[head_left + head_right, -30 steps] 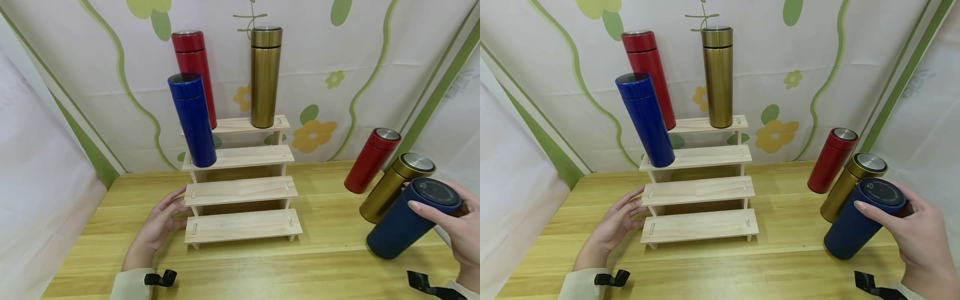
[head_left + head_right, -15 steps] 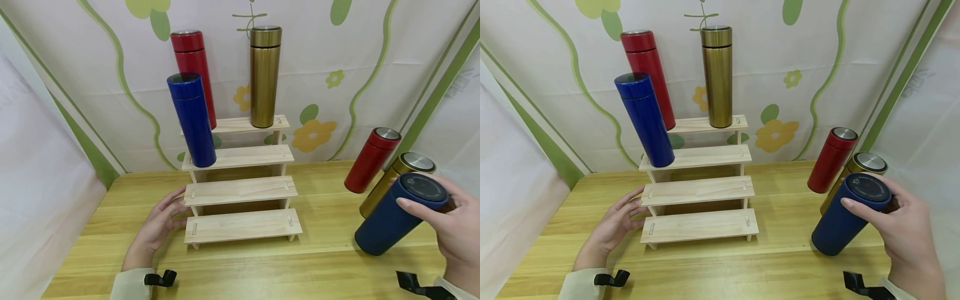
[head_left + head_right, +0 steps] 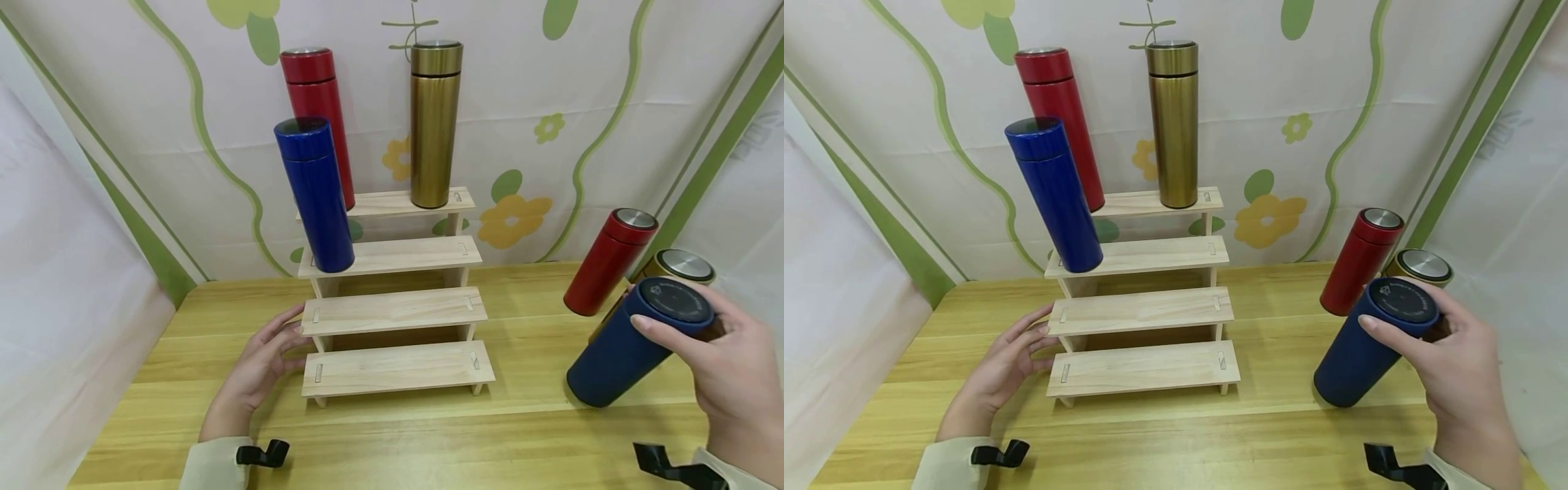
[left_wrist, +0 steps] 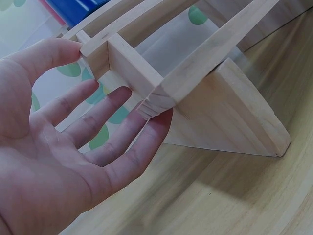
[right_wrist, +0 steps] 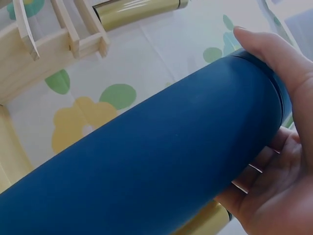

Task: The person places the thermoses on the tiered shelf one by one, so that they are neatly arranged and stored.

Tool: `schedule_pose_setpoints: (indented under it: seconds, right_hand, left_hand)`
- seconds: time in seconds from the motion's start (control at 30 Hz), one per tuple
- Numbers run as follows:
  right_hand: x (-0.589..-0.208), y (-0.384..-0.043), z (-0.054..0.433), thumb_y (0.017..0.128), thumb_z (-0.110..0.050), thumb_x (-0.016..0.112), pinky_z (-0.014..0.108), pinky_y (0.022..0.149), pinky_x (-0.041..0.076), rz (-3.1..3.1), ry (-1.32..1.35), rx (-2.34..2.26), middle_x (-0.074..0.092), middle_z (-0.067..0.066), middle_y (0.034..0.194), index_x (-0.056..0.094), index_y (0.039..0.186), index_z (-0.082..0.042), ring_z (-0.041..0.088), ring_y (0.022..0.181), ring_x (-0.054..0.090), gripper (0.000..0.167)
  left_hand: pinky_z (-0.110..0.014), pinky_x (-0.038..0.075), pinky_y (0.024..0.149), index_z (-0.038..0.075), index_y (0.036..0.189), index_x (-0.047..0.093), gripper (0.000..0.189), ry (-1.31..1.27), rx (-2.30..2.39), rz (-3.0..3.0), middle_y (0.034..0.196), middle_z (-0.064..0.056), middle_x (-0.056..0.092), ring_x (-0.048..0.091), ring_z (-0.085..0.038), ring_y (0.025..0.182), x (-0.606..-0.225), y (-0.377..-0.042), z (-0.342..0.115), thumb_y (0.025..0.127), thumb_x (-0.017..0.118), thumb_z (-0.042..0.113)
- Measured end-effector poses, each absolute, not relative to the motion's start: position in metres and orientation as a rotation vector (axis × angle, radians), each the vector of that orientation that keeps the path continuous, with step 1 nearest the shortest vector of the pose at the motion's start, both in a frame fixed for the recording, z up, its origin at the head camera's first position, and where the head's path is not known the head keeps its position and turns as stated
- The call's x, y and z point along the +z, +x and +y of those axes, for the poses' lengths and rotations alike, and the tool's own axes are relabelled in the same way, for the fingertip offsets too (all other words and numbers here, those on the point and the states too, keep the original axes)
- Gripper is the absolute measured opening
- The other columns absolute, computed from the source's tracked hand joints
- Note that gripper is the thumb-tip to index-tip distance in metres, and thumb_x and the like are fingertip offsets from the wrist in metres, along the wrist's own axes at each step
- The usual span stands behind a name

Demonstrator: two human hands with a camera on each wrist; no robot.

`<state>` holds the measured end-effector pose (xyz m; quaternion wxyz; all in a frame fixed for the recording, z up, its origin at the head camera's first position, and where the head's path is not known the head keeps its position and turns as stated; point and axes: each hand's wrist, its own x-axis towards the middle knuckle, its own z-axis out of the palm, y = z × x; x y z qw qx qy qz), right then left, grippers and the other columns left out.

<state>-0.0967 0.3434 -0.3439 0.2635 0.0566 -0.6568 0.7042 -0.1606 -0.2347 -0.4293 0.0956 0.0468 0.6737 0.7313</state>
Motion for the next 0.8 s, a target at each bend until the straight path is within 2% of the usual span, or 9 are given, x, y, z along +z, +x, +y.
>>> schedule_pose_setpoints:
  seconds: [0.2, 0.33, 0.53, 0.8]
  right_hand:
    - [-0.343, -0.100, 0.336, 0.084, 0.026, 0.074, 0.010, 0.083, 0.059, -1.788, 0.059, 1.887, 0.072, -0.002, 0.127, 0.064, 0.142, 0.003, 0.007, 0.106, 0.071, 0.063]
    - [-0.344, -0.104, 0.330, 0.082, 0.027, 0.075, 0.012, 0.083, 0.060, -1.778, 0.068, 1.900, 0.075, -0.001, 0.122, 0.065, 0.140, 0.004, 0.007, 0.104, 0.073, 0.063]
    - [-0.346, -0.112, 0.321, 0.082, 0.022, 0.079, 0.010, 0.083, 0.059, -1.793, 0.014, 1.900, 0.078, -0.005, 0.118, 0.067, 0.139, -0.002, 0.005, 0.102, 0.073, 0.063]
    - [-0.347, -0.119, 0.314, 0.081, 0.016, 0.085, 0.009, 0.084, 0.057, -1.753, -0.177, 1.927, 0.073, -0.005, 0.123, 0.068, 0.140, -0.004, 0.006, 0.106, 0.070, 0.065]
  left_hand:
    - [-0.043, 0.061, 0.099, 0.017, 0.166, 0.040, 0.054, 0.165, 2.164, 1.991, 0.138, 0.012, 0.065, 0.068, -0.011, 0.118, -0.429, -0.160, -0.236, 0.115, 0.052, 0.024]
    - [-0.043, 0.061, 0.099, 0.016, 0.167, 0.039, 0.055, 0.153, 2.166, 1.996, 0.138, 0.012, 0.065, 0.068, -0.011, 0.118, -0.429, -0.161, -0.236, 0.115, 0.052, 0.024]
    - [-0.044, 0.060, 0.100, 0.016, 0.167, 0.038, 0.056, 0.131, 2.169, 1.993, 0.138, 0.012, 0.065, 0.067, -0.012, 0.118, -0.430, -0.161, -0.235, 0.114, 0.053, 0.024]
    - [-0.045, 0.059, 0.101, 0.016, 0.167, 0.038, 0.056, 0.120, 2.162, 1.999, 0.136, 0.012, 0.066, 0.068, -0.011, 0.118, -0.430, -0.162, -0.235, 0.114, 0.053, 0.024]
